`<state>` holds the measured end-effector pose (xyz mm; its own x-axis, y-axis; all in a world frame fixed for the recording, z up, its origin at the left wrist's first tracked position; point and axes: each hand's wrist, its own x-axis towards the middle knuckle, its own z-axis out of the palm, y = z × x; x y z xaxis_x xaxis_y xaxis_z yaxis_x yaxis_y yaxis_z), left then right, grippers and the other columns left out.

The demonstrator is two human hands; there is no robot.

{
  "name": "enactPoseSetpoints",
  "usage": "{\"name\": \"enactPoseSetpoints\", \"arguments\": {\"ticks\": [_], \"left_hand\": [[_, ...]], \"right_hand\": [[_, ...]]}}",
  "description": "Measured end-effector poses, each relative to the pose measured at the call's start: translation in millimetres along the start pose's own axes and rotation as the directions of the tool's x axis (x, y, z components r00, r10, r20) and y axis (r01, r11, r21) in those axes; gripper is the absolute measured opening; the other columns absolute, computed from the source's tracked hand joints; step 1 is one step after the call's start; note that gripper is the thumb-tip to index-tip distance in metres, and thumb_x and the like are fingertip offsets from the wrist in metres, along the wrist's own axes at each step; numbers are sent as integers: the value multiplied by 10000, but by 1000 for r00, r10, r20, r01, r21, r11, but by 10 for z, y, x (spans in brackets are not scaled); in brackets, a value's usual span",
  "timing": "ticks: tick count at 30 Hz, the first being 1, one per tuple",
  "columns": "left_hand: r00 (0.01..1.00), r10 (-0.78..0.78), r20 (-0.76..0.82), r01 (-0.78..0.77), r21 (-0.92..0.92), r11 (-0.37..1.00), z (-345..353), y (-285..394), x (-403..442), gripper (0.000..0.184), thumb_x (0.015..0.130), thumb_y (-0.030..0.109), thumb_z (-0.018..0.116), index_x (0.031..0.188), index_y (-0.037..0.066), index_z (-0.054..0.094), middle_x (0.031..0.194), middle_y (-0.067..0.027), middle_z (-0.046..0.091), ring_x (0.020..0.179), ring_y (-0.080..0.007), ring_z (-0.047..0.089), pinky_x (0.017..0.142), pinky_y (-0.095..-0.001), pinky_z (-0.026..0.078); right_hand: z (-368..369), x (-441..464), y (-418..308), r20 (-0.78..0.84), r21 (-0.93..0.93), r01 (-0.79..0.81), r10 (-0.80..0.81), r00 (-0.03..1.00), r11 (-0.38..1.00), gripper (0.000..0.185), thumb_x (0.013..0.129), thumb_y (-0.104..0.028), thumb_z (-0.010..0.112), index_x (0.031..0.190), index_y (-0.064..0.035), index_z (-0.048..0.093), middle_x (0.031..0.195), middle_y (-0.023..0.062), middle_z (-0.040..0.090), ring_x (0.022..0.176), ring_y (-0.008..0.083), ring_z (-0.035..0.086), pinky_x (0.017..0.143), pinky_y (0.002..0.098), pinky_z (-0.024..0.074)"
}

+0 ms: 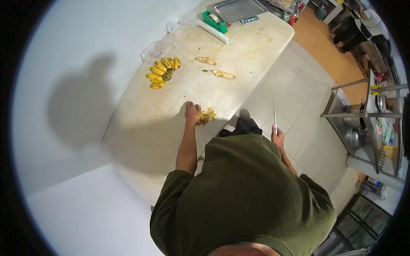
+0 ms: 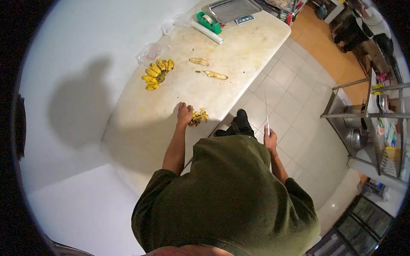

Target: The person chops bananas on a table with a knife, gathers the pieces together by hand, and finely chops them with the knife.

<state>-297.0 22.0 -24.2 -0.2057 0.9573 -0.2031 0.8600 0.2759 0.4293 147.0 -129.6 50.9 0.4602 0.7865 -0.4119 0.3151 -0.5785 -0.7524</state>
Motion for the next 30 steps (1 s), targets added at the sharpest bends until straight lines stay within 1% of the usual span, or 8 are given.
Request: {"name": "enactPoseSetpoints", "arguments": {"ticks": [5, 8, 12, 17, 22, 25, 28, 30], "left_hand": [[994, 100, -44, -104, -78, 992, -206, 202, -382, 386, 900, 277, 595, 1151, -15, 591, 1146, -234, 607, 1048, -401, 569, 899, -492, 452], [983, 130, -126, -161, -280, 947, -194, 117, -519, 386, 901, 255, 595, 1182, -10, 583, 1179, -230, 599, 1081, -399, 565, 933, -483, 445], [915, 37, -402, -177, -318, 931, -176, -1, -842, 397, 926, 241, 590, 1233, -8, 558, 1202, -215, 595, 1122, -386, 558, 975, -466, 430], [805, -370, -464, 53, -565, 824, -216, -234, -1612, 244, 915, 168, 640, 1102, 13, 619, 1024, -164, 668, 958, -309, 645, 868, -398, 503], [627, -711, -319, 326, -722, 611, -217, -278, -2291, 175, 936, 163, 625, 869, 2, 614, 793, -129, 676, 710, -251, 658, 662, -346, 518], [561, -682, -470, 260, -681, 684, 100, -426, -2577, 179, 963, 165, 587, 892, 0, 597, 789, -124, 659, 680, -220, 622, 634, -333, 487], [512, -630, -584, 240, -607, 757, 282, -458, -2649, 142, 981, 151, 547, 989, 13, 583, 825, -128, 653, 708, -195, 603, 667, -336, 488], [587, -698, -411, 250, -728, 638, 79, -324, -2637, 168, 968, 153, 562, 1075, 23, 569, 881, -136, 657, 784, -226, 623, 715, -346, 495]], "right_hand": [[-11, 24, 639, -36, 51, -90, 92, 995, 995, 608, 947, -570, 515, 616, -62, 474, 566, -1, 424, 546, 123, 378, 492, 326, 310], [-61, 113, 469, 64, -31, -50, 52, 997, 998, 612, 947, -573, 516, 617, -59, 470, 569, -7, 422, 547, 122, 376, 490, 326, 307], [49, 457, 112, 241, -229, 313, -258, 935, 922, 617, 945, -542, 532, 726, 34, 553, 572, 113, 505, 567, 184, 456, 542, 384, 389], [551, 742, -692, 634, -311, 749, -459, 622, 585, 490, 970, -438, 517, 839, 32, 555, 678, 291, 586, 688, 482, 599, 591, 511, 450], [1389, 873, -877, 757, -238, 883, -492, 430, 406, 456, 961, -460, 519, 905, -9, 566, 689, 260, 616, 671, 486, 608, 612, 550, 469], [2069, 1366, -310, 793, 9, 986, -602, 94, 165, 491, 963, -482, 493, 982, 3, 566, 899, 295, 629, 888, 468, 612, 756, 534, 484], [2024, 753, -857, 898, -116, 922, -358, 256, 369, 537, 962, -501, 480, 979, 29, 565, 928, 306, 624, 920, 492, 588, 820, 526, 468], [2086, 769, -748, 891, -99, 926, -382, 246, 365, 534, 958, -500, 488, 961, 28, 569, 893, 305, 625, 897, 498, 590, 812, 528, 463]]}}
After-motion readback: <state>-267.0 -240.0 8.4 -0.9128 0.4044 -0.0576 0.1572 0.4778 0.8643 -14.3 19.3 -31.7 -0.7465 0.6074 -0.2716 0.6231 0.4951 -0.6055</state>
